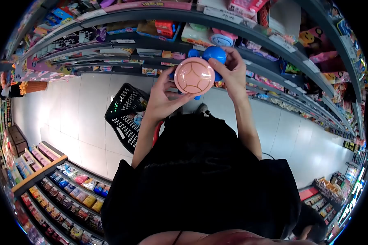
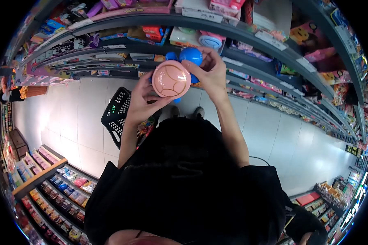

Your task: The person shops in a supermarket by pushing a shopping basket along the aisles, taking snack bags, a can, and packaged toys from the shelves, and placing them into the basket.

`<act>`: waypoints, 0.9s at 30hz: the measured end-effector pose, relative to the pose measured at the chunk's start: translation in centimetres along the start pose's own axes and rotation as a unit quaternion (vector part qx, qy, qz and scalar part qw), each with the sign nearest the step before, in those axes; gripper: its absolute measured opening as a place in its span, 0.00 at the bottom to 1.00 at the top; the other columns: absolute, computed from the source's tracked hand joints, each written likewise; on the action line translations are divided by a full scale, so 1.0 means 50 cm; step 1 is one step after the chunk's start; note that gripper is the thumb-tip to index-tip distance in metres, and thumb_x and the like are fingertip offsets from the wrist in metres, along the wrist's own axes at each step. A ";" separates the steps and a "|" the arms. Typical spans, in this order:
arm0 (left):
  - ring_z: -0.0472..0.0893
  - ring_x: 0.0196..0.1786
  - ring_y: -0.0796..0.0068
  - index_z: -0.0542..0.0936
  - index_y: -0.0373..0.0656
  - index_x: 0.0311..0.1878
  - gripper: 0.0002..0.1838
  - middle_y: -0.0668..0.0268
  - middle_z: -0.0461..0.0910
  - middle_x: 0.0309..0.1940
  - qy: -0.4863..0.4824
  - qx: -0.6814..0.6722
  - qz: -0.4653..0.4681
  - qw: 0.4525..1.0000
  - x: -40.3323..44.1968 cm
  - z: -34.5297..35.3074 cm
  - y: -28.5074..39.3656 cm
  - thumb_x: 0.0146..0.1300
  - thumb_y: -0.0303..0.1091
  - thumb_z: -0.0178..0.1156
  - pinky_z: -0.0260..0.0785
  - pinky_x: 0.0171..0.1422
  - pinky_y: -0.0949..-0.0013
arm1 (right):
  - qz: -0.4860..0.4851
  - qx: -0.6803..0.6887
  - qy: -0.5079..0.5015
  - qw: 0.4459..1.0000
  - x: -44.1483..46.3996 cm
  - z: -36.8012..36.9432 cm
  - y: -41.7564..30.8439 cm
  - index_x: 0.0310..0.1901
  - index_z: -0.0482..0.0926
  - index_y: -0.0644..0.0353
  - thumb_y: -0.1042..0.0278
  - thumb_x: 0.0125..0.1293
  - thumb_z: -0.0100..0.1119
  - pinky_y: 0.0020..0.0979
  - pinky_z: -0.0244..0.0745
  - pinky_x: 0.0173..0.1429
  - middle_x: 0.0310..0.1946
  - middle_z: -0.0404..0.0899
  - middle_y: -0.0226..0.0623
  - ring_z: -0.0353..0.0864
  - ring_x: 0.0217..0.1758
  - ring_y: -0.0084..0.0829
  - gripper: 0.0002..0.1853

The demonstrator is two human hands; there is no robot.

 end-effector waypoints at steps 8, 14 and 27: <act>0.81 0.29 0.76 0.67 0.33 0.63 0.36 0.58 0.80 0.39 -0.075 -0.325 -0.028 0.942 -0.047 0.047 0.014 0.61 0.48 0.68 0.74 0.28 0.77 | -0.031 0.121 -0.137 0.983 -0.024 -0.007 -0.120 0.69 0.69 0.62 0.72 0.64 0.66 0.21 0.73 0.47 0.48 0.80 0.32 0.78 0.48 0.19 0.31; 0.72 0.14 0.74 0.72 0.33 0.51 0.54 0.59 0.73 0.21 -0.128 -0.528 -0.169 0.822 -0.069 0.099 0.017 0.61 0.83 0.27 0.67 0.15 0.76 | -0.125 0.013 -0.146 0.981 -0.024 -0.001 -0.126 0.62 0.72 0.66 0.77 0.57 0.72 0.24 0.74 0.49 0.42 0.78 0.30 0.78 0.49 0.20 0.30; 0.80 0.17 0.63 0.64 0.20 0.65 0.68 0.48 0.80 0.21 -0.298 -0.381 -0.142 0.864 -0.070 0.121 0.085 0.55 0.86 0.13 0.74 0.20 0.68 | -0.031 0.063 -0.118 0.991 -0.020 0.031 -0.166 0.64 0.69 0.65 0.71 0.69 0.62 0.26 0.77 0.54 0.48 0.85 0.41 0.83 0.50 0.23 0.24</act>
Point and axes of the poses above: each hand's wrist, its own x-axis towards the middle knuckle, its own z-axis out of the palm, y = z × x, the point moved 4 cm from there along x, towards the middle knuckle
